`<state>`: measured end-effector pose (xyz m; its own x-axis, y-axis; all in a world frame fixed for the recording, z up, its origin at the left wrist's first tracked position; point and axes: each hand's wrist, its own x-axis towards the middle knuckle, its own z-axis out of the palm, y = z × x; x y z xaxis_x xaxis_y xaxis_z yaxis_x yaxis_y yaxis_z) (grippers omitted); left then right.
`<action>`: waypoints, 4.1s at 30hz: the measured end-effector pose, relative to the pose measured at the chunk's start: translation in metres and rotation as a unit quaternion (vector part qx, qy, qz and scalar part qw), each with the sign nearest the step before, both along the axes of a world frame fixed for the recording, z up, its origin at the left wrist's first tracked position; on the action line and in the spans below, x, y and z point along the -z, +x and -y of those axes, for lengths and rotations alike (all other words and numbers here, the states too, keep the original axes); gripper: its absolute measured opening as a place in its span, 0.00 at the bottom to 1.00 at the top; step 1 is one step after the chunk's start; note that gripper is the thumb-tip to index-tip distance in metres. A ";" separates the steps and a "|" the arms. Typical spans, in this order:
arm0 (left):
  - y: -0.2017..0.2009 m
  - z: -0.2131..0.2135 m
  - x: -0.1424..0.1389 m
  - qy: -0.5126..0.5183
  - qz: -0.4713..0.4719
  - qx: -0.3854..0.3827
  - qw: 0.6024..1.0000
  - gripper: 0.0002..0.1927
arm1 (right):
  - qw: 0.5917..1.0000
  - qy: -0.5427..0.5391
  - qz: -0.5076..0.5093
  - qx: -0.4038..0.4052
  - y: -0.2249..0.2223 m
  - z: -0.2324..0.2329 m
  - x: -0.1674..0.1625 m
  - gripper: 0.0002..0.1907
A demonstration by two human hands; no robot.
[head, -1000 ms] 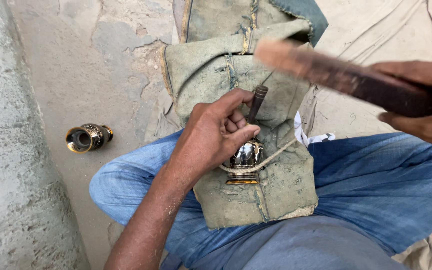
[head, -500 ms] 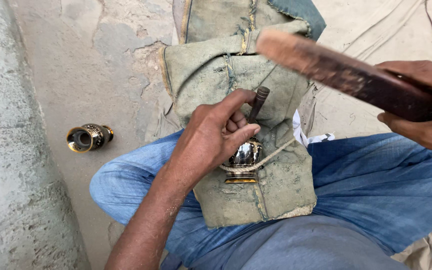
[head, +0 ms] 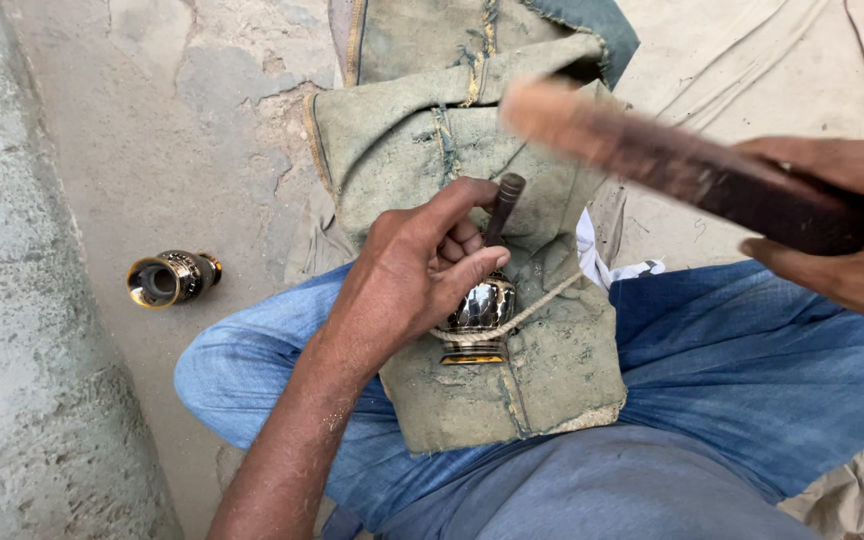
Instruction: The person sits cross-legged and repeatedly strikes a small metal object with a hammer. They hold the object steady with one hand and use the other to deliver repeated blows, occasionally repositioning the object.
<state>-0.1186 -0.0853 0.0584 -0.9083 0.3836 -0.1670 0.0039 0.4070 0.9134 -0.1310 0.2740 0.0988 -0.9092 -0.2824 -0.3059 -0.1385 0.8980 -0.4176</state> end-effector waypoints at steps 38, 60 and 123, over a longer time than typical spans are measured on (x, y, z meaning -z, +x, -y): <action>0.068 0.005 -0.003 0.055 -0.007 -0.174 0.983 0.23 | 0.930 -0.205 0.234 0.195 0.049 0.050 0.024 0.35; 0.060 -0.016 -0.011 -0.005 -0.068 -0.112 0.991 0.23 | 0.994 0.073 0.078 0.006 0.016 -0.010 0.021 0.22; 0.048 -0.004 -0.004 0.042 -0.072 -0.060 0.995 0.26 | 0.996 0.049 0.071 0.030 0.025 -0.035 0.036 0.17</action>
<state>-0.0706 -0.0812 0.0628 -0.9605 0.2783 -0.0032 0.0939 0.3348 0.9376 -0.1064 0.3094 0.0629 -0.8688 -0.1918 -0.4565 -0.0292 0.9402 -0.3395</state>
